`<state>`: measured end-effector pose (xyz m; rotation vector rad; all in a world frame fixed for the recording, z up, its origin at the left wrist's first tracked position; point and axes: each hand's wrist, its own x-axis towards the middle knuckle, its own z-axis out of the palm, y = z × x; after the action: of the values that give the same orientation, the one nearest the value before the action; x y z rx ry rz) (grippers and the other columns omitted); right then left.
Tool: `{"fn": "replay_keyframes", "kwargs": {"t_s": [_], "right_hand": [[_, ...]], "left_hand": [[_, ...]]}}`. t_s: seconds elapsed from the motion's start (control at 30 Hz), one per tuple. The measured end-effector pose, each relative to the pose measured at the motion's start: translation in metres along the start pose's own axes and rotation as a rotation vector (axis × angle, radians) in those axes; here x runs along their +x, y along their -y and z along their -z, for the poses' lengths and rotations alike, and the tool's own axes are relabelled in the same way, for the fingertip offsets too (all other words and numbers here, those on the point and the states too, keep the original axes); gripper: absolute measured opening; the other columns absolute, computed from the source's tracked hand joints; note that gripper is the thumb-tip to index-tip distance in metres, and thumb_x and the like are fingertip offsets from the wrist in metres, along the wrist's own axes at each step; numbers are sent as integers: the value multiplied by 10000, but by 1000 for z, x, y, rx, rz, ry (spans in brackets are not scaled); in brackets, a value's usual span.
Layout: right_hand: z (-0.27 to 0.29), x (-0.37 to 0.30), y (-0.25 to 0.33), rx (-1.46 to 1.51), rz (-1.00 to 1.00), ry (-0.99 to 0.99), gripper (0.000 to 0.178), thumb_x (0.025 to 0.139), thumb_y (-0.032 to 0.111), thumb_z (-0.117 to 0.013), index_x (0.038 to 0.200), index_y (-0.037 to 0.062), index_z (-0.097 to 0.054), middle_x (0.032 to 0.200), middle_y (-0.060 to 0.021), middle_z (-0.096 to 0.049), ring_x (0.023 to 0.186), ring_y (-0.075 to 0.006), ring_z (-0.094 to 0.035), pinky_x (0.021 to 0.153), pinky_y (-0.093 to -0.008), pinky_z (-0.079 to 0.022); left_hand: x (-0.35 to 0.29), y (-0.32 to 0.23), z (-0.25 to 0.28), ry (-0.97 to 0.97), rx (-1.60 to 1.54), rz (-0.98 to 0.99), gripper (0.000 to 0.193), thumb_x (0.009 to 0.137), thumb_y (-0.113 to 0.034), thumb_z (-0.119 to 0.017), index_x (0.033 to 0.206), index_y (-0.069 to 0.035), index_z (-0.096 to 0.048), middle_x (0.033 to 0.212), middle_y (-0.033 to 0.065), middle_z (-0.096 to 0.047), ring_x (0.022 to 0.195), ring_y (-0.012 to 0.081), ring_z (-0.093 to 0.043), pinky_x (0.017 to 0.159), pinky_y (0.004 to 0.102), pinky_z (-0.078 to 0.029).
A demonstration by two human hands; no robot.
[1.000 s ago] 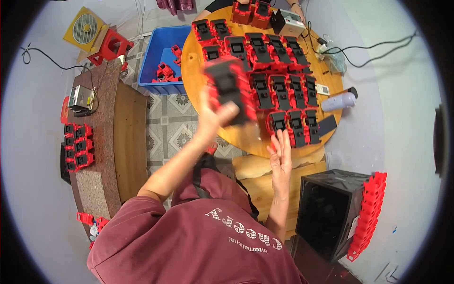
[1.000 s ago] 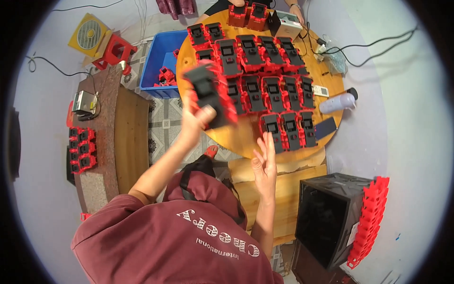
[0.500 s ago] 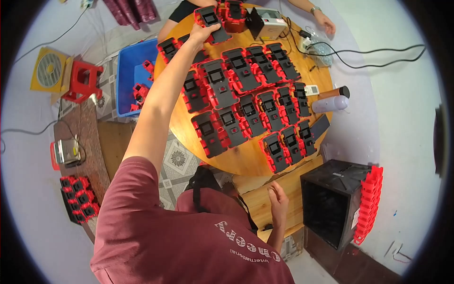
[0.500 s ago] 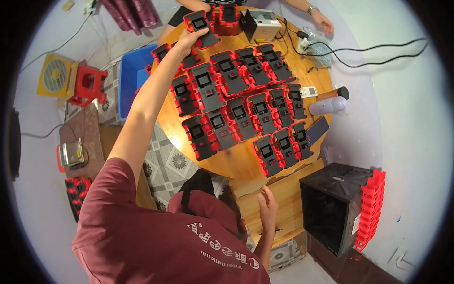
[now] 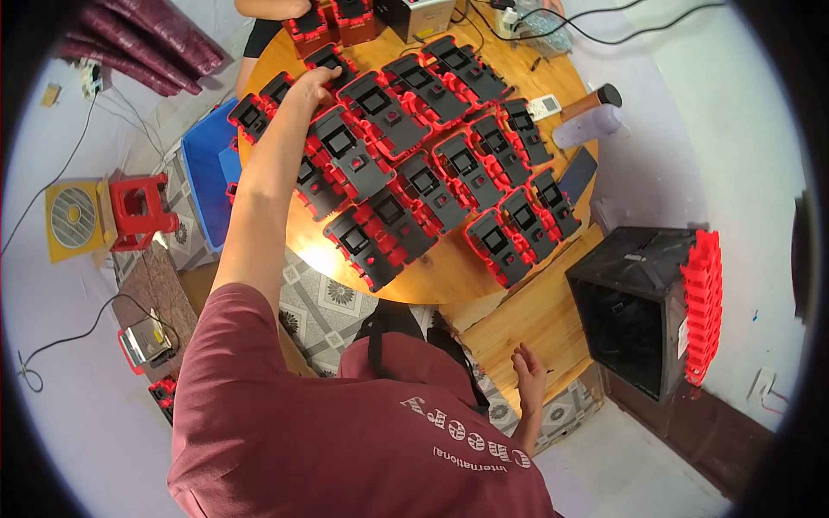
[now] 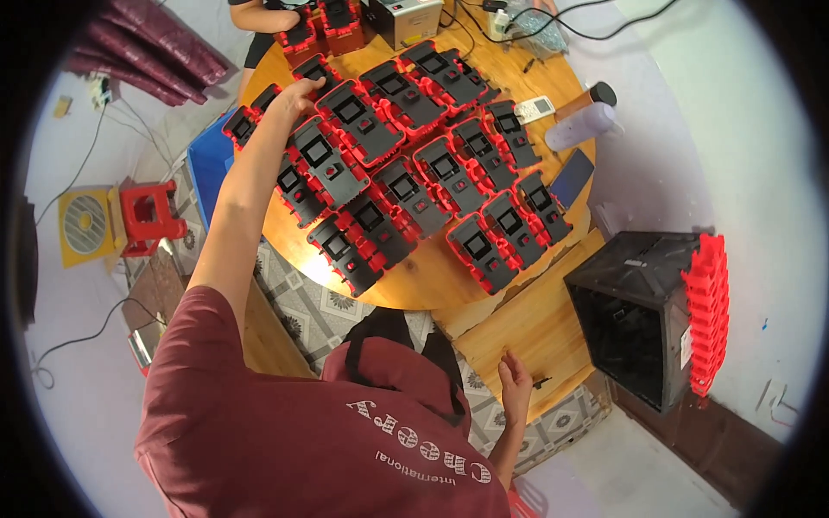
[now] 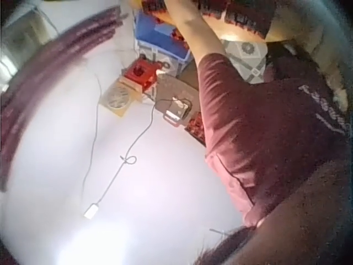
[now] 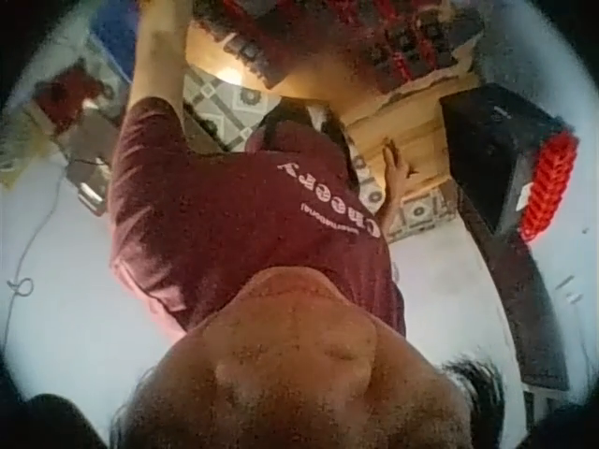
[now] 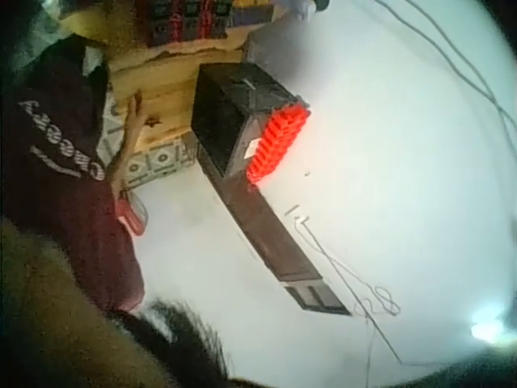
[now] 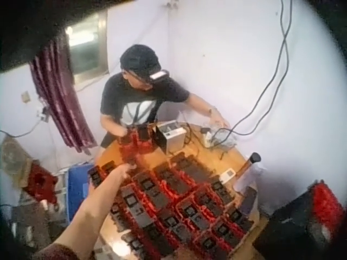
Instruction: The person assembles red and black plastic parts by hand on a table.
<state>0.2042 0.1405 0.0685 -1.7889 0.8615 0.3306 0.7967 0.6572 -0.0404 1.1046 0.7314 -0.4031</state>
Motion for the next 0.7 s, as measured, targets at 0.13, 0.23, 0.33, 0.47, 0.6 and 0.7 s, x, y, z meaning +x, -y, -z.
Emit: {"fn": "replay_keyframes", "kwargs": {"t_s": [0.13, 0.23, 0.33, 0.47, 0.6, 0.7], "right_hand": [[1, 0, -8, 8, 53, 10, 425, 943, 178, -604, 1312, -20, -530, 1204, -118, -626, 1068, -181, -599, 905, -292, -471], [10, -6, -15, -94, 51, -24, 409, 932, 169, -621, 1270, -50, -549, 1215, -147, -623, 1110, -190, -593, 950, -306, -463], [18, -14, -37, -57, 131, -69, 412, 925, 230, -623, 1237, -35, -569, 1116, -154, -664, 1035, -212, -628, 894, -308, -488], [32, -12, -96, 13, 6, -89, 473, 866, 263, -669, 1221, -36, -576, 1065, -175, -676, 997, -240, -647, 858, -324, -496], [65, 18, -191, -56, -147, -325, 566, 817, 282, -704, 1257, -37, -546, 1046, -180, -677, 979, -294, -652, 849, -353, -500], [104, 46, -280, 73, -260, -532, 832, 716, 330, -783, 1371, -35, -424, 1173, -227, -620, 1094, -343, -599, 888, -366, -493]], "left_hand": [[43, -17, 29, -19, 456, 62, 623, 807, -101, -681, 1381, -106, -439, 1432, 132, -437, 1104, 323, -565, 818, 518, -492], [69, -43, 78, 549, 1525, -897, 803, 661, 122, -597, 1409, -137, -464, 1383, 134, -519, 1252, 217, -507, 995, 382, -481], [70, -65, 98, 525, 1319, -882, 508, 822, -163, -630, 1322, -118, -548, 1202, 97, -614, 1101, 204, -590, 914, 436, -498], [6, -85, 62, 0, 544, -616, 466, 851, -144, -651, 1288, -43, -523, 1165, 123, -632, 1036, 230, -623, 854, 413, -516], [-142, -41, -13, -218, 395, -1058, 512, 818, 7, -663, 1283, 48, -453, 1197, 175, -614, 1017, 271, -630, 811, 359, -531], [-277, 57, -73, -116, 486, -1365, 598, 765, -24, -737, 1267, 106, -440, 1188, 191, -609, 1036, 251, -601, 846, 376, -519]]}}
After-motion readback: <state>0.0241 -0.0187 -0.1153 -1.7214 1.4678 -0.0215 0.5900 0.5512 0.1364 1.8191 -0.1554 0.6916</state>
